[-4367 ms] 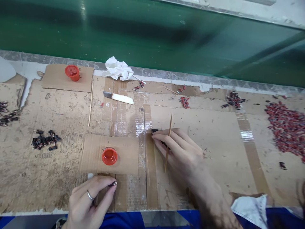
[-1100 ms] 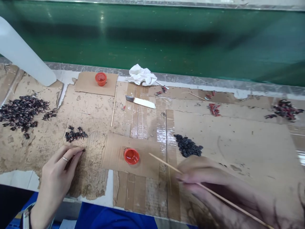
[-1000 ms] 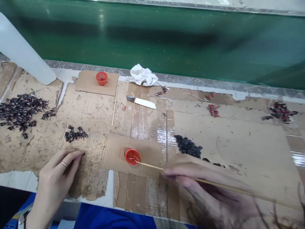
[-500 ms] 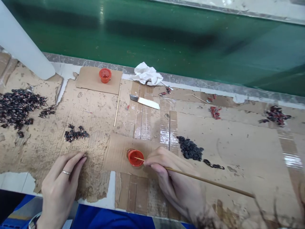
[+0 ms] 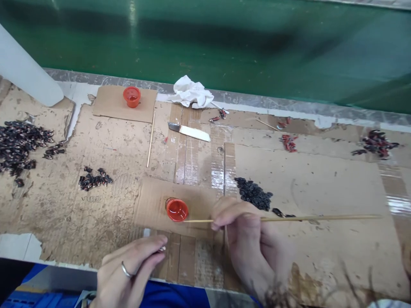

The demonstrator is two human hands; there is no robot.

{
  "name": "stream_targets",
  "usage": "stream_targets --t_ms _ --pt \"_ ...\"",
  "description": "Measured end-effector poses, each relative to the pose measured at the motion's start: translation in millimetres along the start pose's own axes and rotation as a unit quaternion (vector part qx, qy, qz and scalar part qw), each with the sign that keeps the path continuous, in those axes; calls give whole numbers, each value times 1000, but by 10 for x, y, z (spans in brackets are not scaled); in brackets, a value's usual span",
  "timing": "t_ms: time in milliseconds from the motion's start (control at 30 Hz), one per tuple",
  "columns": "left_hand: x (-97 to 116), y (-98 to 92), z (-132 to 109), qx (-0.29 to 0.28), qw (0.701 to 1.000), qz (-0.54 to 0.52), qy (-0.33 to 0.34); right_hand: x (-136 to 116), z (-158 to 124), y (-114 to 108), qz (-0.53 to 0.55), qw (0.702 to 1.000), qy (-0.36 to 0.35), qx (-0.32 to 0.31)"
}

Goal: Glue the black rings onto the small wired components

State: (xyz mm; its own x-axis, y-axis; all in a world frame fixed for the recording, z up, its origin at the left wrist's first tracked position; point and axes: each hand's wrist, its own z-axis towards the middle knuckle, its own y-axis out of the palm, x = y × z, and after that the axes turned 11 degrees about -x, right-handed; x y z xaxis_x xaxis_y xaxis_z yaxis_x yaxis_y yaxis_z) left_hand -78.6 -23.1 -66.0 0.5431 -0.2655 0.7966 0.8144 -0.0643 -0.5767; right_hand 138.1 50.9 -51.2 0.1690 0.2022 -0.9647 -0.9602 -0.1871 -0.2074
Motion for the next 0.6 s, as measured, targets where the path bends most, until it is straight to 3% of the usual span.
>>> stream_targets --t_ms 133,233,600 --pt "115 173 141 -1 1000 -29 -1 -5 -142 85 149 985 21 80" --pt "184 207 280 -17 1000 -24 1 4 -235 154 176 976 42 118" --pt "167 242 283 -33 999 -19 -3 75 -384 243 182 978 57 89"
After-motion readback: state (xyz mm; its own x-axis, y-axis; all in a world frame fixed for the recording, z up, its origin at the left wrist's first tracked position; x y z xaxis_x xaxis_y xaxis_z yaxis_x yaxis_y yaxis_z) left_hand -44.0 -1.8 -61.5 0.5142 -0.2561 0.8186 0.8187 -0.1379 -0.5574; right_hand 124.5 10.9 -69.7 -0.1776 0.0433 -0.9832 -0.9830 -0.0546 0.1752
